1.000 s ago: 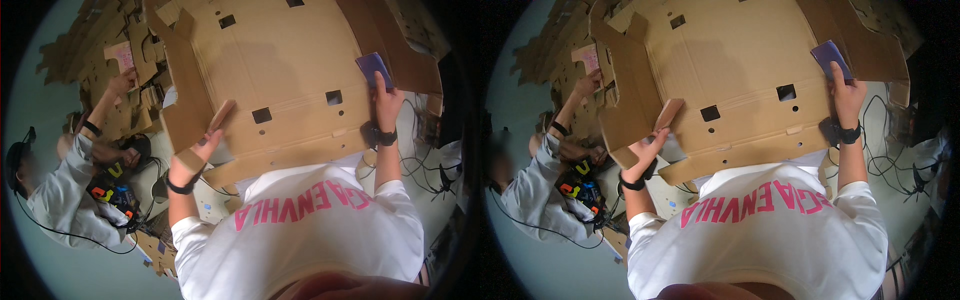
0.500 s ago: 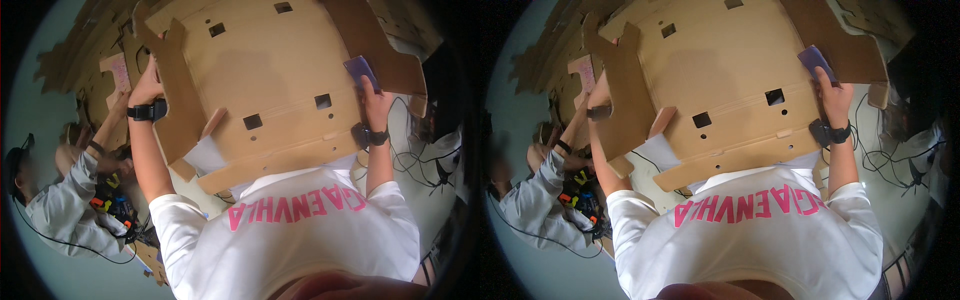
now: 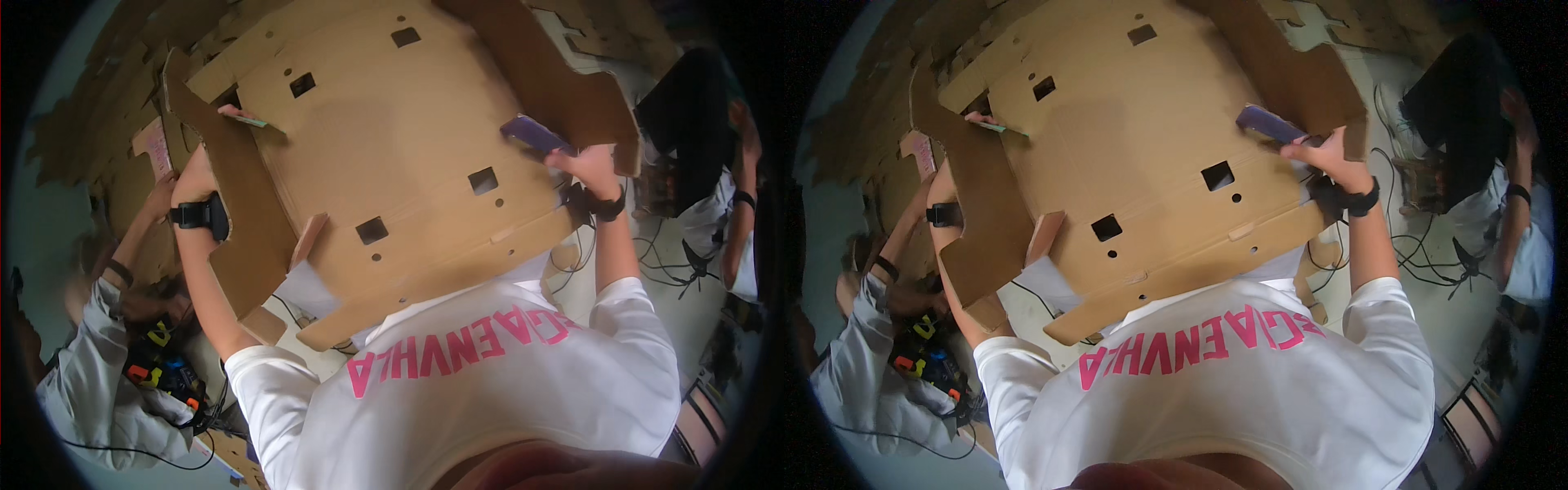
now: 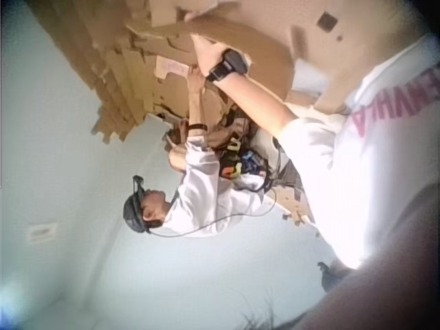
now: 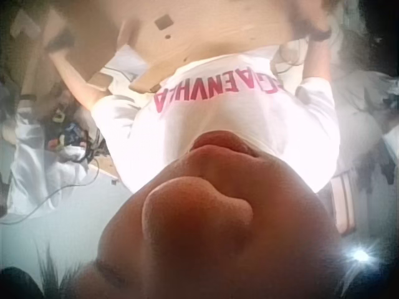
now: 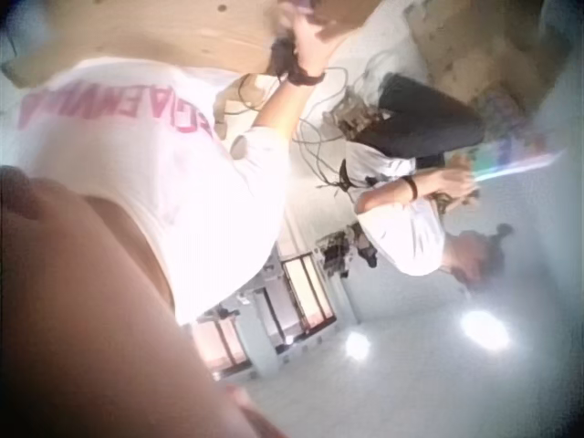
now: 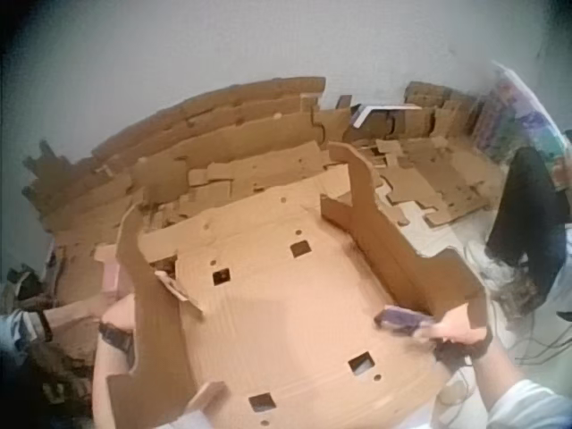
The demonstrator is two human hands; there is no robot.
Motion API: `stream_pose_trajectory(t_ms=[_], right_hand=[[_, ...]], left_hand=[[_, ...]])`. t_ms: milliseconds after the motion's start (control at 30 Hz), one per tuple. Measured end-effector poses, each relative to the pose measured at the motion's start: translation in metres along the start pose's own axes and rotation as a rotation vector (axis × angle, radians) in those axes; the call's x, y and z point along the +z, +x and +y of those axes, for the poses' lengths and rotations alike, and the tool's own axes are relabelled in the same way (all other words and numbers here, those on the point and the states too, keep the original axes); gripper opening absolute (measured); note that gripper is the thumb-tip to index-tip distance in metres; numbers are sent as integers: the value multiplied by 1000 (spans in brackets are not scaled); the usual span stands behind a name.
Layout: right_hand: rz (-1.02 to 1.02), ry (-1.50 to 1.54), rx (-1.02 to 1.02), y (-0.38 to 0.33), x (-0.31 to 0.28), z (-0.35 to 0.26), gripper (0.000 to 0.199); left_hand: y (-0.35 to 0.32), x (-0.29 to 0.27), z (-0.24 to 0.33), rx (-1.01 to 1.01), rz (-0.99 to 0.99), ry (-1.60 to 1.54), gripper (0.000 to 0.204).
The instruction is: Assemble cardboard shipping or storage boxes from flat components while sitting on the floor.
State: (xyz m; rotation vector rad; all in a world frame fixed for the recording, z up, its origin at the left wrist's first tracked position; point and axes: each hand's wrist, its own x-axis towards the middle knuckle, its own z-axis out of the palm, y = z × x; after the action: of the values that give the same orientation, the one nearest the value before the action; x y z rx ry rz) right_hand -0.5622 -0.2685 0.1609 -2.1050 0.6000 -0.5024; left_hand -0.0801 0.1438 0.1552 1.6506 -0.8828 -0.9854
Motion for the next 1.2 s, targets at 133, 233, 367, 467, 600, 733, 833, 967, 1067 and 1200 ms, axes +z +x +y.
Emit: stream_pose_trajectory(t_ms=[133,233,367,467,600,733,833,967,1067,1200], right_hand=[[-398,335,284,23,-38,25,48],[-450,180,100,75,-44,50,45],[-602,120,39,129,-37,46,63],[-634,100,-55,167,4,20,82],[-588,267,-162,214,36,-19,104],[-532,723,451,219,41,-8,70],[-430,546,61,199,60,26,71],[-375,582,204,195,63,46,53],[-467,412,101,204,53,41,50],[-533,346,43,207,50,45,50]], left_hand=[[-7,-1,2,-51,-5,-6,107],[-7,-3,2,-71,-17,-6,111],[-4,-6,1,-103,-39,-3,117],[-1,-8,0,-125,-60,0,121],[-1,-12,0,-204,-67,-5,126],[2,-8,2,-260,-44,40,122],[12,3,3,63,-104,60,98],[22,22,0,135,-33,-216,42],[22,27,0,116,17,-190,31],[17,26,5,12,75,-286,36]])
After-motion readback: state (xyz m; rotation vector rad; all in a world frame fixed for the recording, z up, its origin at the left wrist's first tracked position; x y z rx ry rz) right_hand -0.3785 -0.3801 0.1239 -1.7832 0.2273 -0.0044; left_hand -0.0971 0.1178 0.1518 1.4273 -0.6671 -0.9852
